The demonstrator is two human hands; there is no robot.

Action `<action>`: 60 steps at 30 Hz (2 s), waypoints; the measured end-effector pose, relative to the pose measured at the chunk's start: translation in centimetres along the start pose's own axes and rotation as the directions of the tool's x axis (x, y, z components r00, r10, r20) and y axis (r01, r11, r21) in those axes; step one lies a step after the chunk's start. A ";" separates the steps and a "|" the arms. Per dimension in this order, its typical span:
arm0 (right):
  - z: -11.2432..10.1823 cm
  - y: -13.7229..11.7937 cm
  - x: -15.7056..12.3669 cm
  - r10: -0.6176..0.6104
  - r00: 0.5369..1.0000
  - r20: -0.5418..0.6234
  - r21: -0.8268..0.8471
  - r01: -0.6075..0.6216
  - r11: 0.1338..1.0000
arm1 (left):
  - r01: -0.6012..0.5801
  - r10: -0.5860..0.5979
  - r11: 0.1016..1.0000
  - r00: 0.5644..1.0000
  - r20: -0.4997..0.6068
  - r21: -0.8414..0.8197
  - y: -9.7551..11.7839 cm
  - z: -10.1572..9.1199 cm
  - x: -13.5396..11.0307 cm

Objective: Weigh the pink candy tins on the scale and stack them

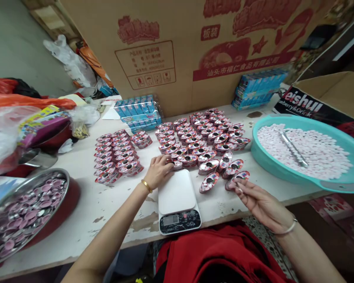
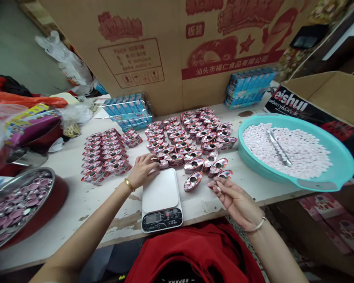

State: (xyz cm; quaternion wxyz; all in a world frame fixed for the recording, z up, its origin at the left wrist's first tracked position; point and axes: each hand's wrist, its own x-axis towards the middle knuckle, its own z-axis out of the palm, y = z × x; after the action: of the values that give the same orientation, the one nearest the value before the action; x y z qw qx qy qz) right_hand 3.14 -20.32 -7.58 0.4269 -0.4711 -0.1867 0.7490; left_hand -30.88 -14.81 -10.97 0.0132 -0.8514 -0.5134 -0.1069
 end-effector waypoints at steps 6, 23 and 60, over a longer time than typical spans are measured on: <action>1.6 1.8 -0.6 0.036 0.996 0.087 -0.056 -0.032 0.998 | 0.077 -0.083 0.996 0.987 -0.141 -0.051 1.5 -2.2 -1.6; 2.9 3.0 -2.4 0.197 0.954 0.226 -0.345 -0.111 0.932 | 0.291 -0.409 0.843 0.893 -0.188 -0.452 5.4 -1.8 -9.0; 14.2 1.9 3.5 0.043 0.711 0.702 -0.661 0.672 -0.334 | 0.539 -0.644 0.754 0.721 -0.256 -0.376 4.5 5.4 -18.3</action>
State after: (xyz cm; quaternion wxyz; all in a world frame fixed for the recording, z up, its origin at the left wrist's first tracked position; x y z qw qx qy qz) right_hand -10.69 -16.83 -3.91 0.0468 -0.3407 -0.9088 0.2361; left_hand -34.27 -32.16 -19.42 -0.0439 -0.5971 -0.7281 -0.3339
